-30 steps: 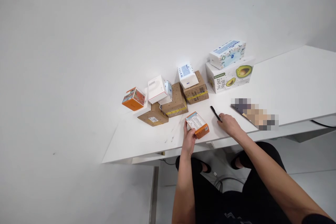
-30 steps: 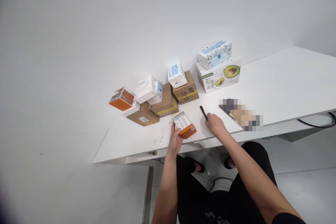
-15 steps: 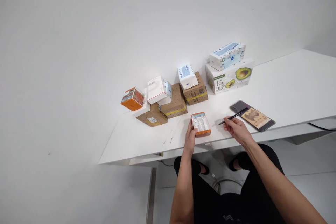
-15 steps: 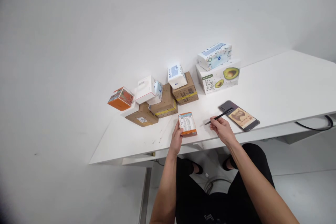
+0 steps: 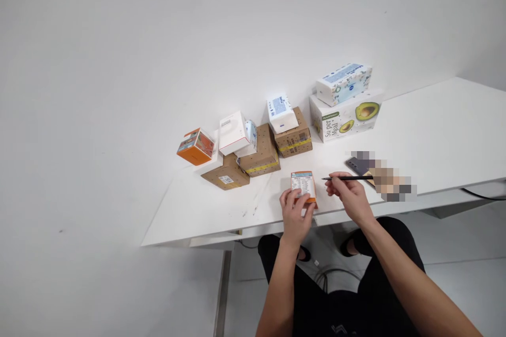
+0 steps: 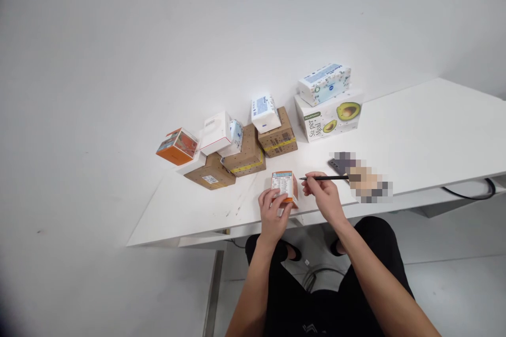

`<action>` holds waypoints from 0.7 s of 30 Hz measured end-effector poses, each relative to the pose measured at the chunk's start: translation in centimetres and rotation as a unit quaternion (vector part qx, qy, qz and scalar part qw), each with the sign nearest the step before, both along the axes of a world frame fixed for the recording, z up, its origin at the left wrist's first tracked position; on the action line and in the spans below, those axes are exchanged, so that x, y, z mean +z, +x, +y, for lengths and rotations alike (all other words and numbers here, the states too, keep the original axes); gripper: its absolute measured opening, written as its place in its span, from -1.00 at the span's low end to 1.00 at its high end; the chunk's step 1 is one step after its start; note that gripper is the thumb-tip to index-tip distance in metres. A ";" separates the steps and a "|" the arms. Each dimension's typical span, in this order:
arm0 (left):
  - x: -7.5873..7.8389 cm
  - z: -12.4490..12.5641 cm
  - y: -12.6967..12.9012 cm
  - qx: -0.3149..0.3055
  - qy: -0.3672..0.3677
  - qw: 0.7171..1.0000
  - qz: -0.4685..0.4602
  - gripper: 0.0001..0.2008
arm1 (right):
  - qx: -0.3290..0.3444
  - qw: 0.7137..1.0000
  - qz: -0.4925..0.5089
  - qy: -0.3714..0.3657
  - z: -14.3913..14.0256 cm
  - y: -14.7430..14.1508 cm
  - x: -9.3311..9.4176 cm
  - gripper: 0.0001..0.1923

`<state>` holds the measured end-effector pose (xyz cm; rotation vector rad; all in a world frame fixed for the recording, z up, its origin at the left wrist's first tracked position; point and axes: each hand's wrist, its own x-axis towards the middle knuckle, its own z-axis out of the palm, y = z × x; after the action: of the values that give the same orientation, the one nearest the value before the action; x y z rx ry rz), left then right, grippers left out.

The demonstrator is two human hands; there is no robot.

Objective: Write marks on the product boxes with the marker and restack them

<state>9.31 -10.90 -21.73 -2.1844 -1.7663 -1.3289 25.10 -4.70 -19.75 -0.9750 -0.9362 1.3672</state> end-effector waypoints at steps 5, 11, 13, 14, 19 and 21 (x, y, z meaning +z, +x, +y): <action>-0.4 0.7 2.0 0.057 0.016 0.998 0.027 -0.83 | 0.005 0.992 -0.121 0.044 -0.7 -1.7 0.2 -0.67; -1.2 0.8 2.8 0.069 0.046 0.996 0.014 -0.83 | -0.021 0.957 -0.269 0.104 -0.9 -2.5 0.0 -0.69; -1.1 0.8 2.7 0.064 0.044 0.997 0.018 -0.82 | -0.019 0.952 -0.286 0.109 -0.8 -2.6 -0.1 -0.68; -1.1 0.8 2.7 0.062 0.043 0.997 0.021 -0.81 | -0.015 0.950 -0.293 0.111 -0.7 -2.6 -0.1 -0.68; -0.7 0.7 2.7 0.062 0.043 0.997 0.029 -0.82 | 0.003 0.935 -0.329 0.130 -0.2 -2.6 0.0 -0.65; -0.6 0.8 2.8 0.060 0.040 0.997 0.029 -0.82 | 0.010 0.930 -0.342 0.133 -0.1 -2.6 0.2 -0.66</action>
<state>12.07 -10.14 -22.29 -2.0212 -1.7611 -1.2734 22.55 -4.76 -19.53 -1.2547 -1.6079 0.8740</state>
